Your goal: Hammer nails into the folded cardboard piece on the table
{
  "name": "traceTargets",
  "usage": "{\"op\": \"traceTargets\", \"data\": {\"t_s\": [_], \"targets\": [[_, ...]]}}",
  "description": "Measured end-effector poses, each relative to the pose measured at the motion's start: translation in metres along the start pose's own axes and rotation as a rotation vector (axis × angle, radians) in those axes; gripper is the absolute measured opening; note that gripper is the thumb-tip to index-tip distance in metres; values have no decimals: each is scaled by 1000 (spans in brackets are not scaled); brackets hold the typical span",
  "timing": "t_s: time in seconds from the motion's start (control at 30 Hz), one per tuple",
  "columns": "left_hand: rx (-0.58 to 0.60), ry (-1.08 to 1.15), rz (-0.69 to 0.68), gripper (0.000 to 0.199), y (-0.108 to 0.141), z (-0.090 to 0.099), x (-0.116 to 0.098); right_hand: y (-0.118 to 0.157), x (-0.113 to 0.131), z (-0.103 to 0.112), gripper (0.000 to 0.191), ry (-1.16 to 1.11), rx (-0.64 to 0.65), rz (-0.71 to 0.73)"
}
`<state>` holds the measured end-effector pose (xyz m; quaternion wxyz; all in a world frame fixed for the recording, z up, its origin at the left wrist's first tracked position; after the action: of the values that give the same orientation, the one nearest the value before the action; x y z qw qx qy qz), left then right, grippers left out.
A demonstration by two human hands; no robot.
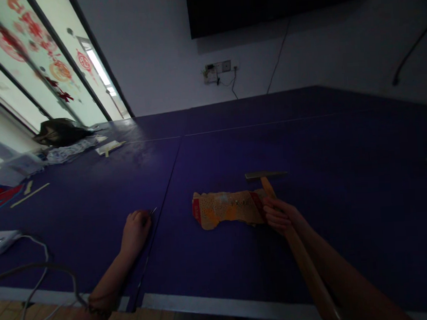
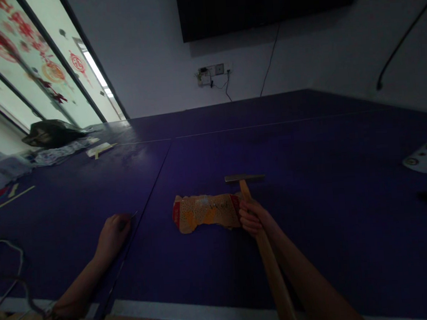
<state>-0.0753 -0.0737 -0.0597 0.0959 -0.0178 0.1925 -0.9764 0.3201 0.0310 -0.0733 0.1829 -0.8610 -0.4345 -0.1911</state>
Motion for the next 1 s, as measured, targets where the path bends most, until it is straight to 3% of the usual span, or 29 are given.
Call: {"op": "traceTargets", "data": {"t_s": [0.23,0.43,0.57,0.63,0.73,0.87,1.0], "targets": [[-98,128,75,18,1,4,2,1,0,1,30,19,-24,-1],[-211,501,456,26,5,14,7,2,1,3,30,39,-37,-4],[-314,665,552,28,5,19,9,2,1,5,32,53,-41,-13],[-299,710,518,30,6,24,7,2,1,6,33,55,-41,-12],[-133,720,404,31,10,32,-6,2,1,7,33,56,-36,-15],[20,797,239,38,14,40,-36,1,0,7,34,59,-47,-2],[112,759,-13,24,9,48,-72,-1,-2,4,38,72,-69,-8]]}}
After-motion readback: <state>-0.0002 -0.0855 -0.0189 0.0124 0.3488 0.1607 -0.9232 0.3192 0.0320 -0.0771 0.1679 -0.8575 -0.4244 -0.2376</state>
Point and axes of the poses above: each hand's wrist, its own y-axis away from the middle knuckle, its own z-axis out of the back of the hand, x = y × z, the point moved 1 cm from there along -y, towards the middle knuckle, and after that the axes turned 12 degrees about -y, right-handed, at the moved point
